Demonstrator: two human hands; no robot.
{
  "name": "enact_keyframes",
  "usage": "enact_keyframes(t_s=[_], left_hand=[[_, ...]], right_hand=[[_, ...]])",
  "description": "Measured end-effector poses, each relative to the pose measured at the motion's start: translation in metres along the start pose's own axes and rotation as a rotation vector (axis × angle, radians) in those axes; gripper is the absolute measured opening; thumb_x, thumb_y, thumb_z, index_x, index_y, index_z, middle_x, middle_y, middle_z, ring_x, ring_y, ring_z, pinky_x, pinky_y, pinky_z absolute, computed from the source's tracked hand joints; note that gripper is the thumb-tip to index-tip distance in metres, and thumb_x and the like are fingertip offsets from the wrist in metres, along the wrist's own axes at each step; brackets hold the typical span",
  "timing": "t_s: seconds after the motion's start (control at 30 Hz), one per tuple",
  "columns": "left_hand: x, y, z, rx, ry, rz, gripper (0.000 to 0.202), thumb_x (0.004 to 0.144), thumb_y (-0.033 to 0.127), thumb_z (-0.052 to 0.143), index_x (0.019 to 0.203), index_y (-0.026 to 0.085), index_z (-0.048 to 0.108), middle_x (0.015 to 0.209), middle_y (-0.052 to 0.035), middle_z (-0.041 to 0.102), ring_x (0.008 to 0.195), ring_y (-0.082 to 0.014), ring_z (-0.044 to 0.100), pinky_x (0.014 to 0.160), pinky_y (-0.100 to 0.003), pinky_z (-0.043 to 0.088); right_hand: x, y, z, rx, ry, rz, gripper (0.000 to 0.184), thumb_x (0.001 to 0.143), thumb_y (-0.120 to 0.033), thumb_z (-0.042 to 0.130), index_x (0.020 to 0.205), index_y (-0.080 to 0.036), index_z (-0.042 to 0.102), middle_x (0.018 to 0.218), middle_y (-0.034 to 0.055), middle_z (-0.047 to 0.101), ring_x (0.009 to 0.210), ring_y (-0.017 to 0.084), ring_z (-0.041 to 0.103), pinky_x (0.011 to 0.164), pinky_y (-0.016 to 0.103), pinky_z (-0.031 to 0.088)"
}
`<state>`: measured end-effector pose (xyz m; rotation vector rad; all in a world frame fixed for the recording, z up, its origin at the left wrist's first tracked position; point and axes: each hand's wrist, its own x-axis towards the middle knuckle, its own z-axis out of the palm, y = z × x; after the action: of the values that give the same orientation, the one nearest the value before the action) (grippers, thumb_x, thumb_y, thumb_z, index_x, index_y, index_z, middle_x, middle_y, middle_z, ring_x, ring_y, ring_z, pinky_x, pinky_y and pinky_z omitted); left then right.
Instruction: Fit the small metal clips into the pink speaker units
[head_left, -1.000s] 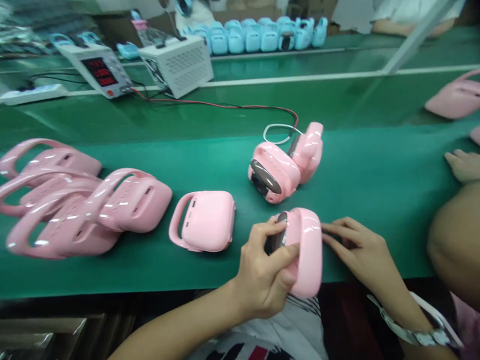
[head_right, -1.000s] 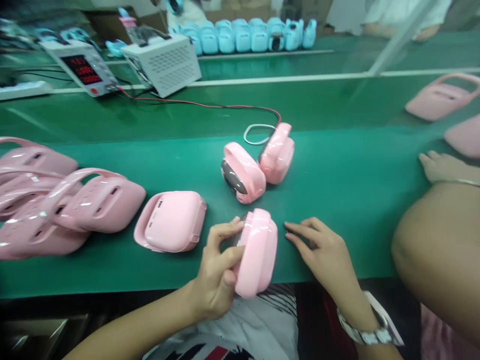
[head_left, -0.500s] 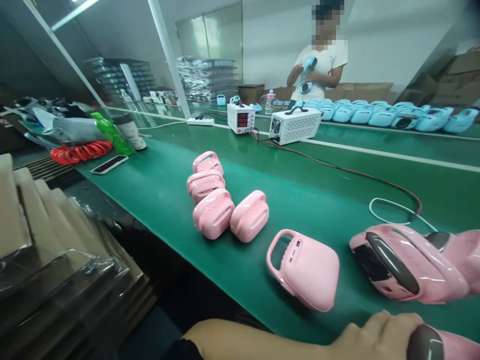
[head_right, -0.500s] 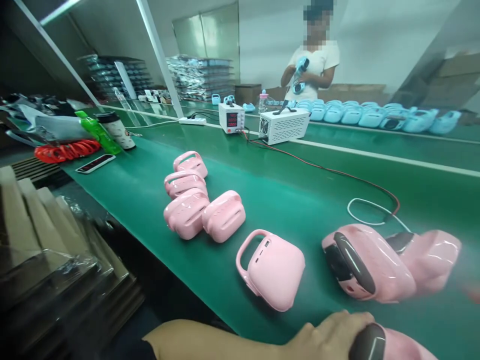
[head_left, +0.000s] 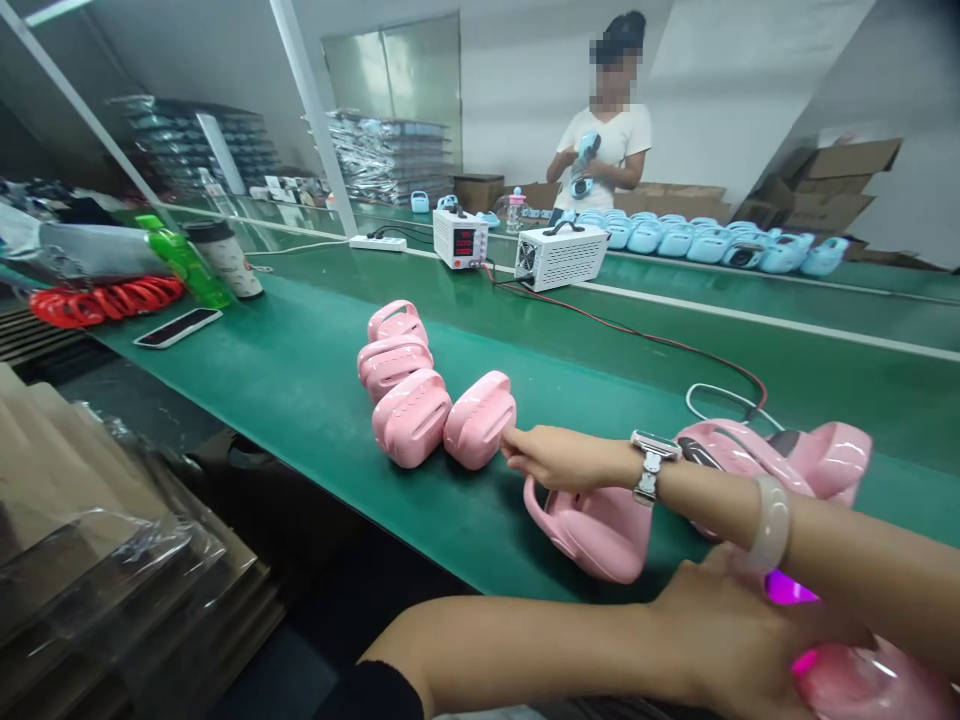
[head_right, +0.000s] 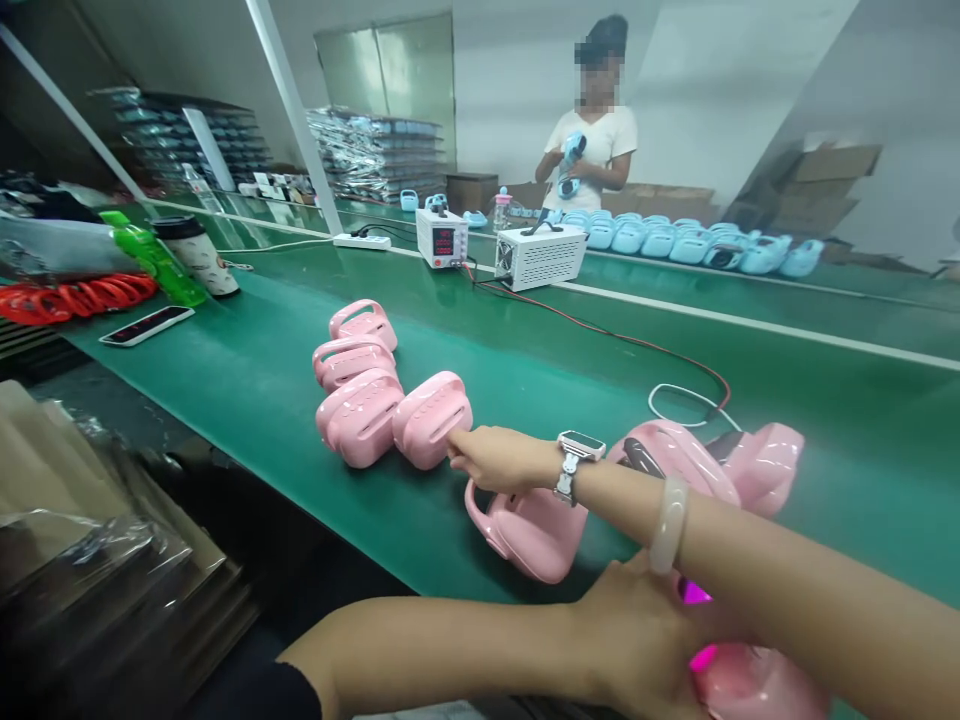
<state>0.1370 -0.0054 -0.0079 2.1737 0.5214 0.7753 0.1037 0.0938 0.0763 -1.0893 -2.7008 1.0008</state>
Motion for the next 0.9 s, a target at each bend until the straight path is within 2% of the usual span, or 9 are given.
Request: enact_keyframes(t_s=[0.1, 0.27, 0.47, 0.57, 0.6, 0.67, 0.73, 0.77, 0.9], left_hand=[[-0.006, -0.013, 0.008, -0.029, -0.037, 0.045, 0.084, 0.05, 0.067, 0.081, 0.122, 0.028, 0.062, 0.135, -0.014, 0.055, 0.121, -0.0401, 0.057, 0.094, -0.05, 0.055], [-0.009, -0.018, 0.02, 0.017, 0.018, -0.001, 0.094, 0.046, 0.072, 0.081, 0.13, 0.036, 0.056, 0.14, -0.0161, 0.047, 0.124, -0.0421, 0.054, 0.09, -0.055, 0.055], [-0.013, 0.0, 0.012, 0.101, 0.028, 0.019, 0.084, 0.054, 0.07, 0.078, 0.126, 0.032, 0.056, 0.138, -0.0169, 0.05, 0.125, -0.043, 0.052, 0.086, -0.054, 0.056], [-0.025, 0.022, -0.038, 0.142, 0.047, 0.096, 0.078, 0.061, 0.068, 0.076, 0.124, 0.027, 0.057, 0.133, -0.017, 0.057, 0.121, -0.0435, 0.056, 0.086, -0.057, 0.055], [-0.031, 0.028, -0.063, 0.126, 0.108, 0.115, 0.065, 0.07, 0.058, 0.075, 0.123, 0.025, 0.057, 0.13, -0.0132, 0.061, 0.121, -0.0362, 0.058, 0.096, -0.051, 0.053], [-0.045, 0.032, -0.118, 0.174, 0.415, 0.113, 0.033, 0.082, 0.041, 0.071, 0.108, 0.022, 0.062, 0.112, -0.007, 0.07, 0.111, -0.0252, 0.064, 0.104, -0.041, 0.049], [-0.062, 0.024, -0.169, 0.384, 0.775, -0.051, 0.033, 0.084, 0.036, 0.069, 0.111, 0.018, 0.062, 0.119, -0.0117, 0.067, 0.119, -0.0293, 0.059, 0.107, -0.049, 0.044], [-0.07, 0.017, -0.19, 0.456, 0.824, -0.188, 0.038, 0.082, 0.034, 0.068, 0.116, 0.016, 0.061, 0.121, -0.0135, 0.065, 0.12, -0.0315, 0.057, 0.105, -0.051, 0.044], [-0.09, -0.007, -0.23, 0.489, 0.625, -0.537, 0.037, 0.08, 0.027, 0.064, 0.116, 0.017, 0.063, 0.104, -0.0079, 0.068, 0.099, -0.0254, 0.064, 0.089, -0.042, 0.051]], right_hand=[[-0.016, 0.01, -0.017, 0.012, 0.108, 0.026, 0.012, 0.091, -0.019, 0.045, 0.08, -0.023, 0.044, 0.066, -0.0028, 0.055, 0.057, 0.013, 0.044, 0.055, 0.024, 0.034], [-0.037, 0.046, -0.051, 0.039, 0.463, 0.035, 0.01, 0.089, -0.027, 0.045, 0.081, -0.022, 0.044, 0.069, -0.0019, 0.053, 0.062, 0.014, 0.045, 0.061, 0.027, 0.036], [-0.013, 0.079, -0.074, 0.091, 0.635, 0.121, 0.01, 0.086, -0.023, 0.049, 0.076, -0.022, 0.045, 0.065, -0.0007, 0.058, 0.058, 0.013, 0.049, 0.06, 0.027, 0.037], [0.003, 0.082, -0.084, 0.137, 0.625, 0.141, 0.011, 0.084, -0.022, 0.054, 0.074, -0.02, 0.049, 0.069, 0.0031, 0.066, 0.06, 0.013, 0.055, 0.061, 0.026, 0.041], [0.004, 0.079, -0.087, 0.141, 0.636, 0.143, 0.01, 0.083, -0.021, 0.056, 0.074, -0.019, 0.051, 0.073, 0.0044, 0.068, 0.064, 0.013, 0.057, 0.063, 0.027, 0.043], [-0.004, 0.064, -0.087, 0.156, 0.709, 0.132, 0.009, 0.08, -0.02, 0.061, 0.073, -0.018, 0.056, 0.08, 0.0053, 0.069, 0.07, 0.014, 0.058, 0.067, 0.028, 0.044], [-0.027, 0.04, -0.079, 0.226, 0.784, 0.106, 0.01, 0.079, -0.025, 0.067, 0.073, -0.018, 0.063, 0.078, 0.004, 0.068, 0.069, 0.015, 0.058, 0.065, 0.028, 0.045], [-0.043, 0.026, -0.072, 0.301, 0.787, 0.086, 0.013, 0.079, -0.031, 0.069, 0.074, -0.019, 0.067, 0.072, 0.0028, 0.067, 0.065, 0.015, 0.058, 0.06, 0.027, 0.045], [-0.115, -0.021, -0.018, 0.507, 0.719, 0.087, 0.027, 0.076, -0.049, 0.075, 0.065, -0.024, 0.073, 0.047, -0.0008, 0.057, 0.04, 0.011, 0.047, 0.036, 0.024, 0.034]])
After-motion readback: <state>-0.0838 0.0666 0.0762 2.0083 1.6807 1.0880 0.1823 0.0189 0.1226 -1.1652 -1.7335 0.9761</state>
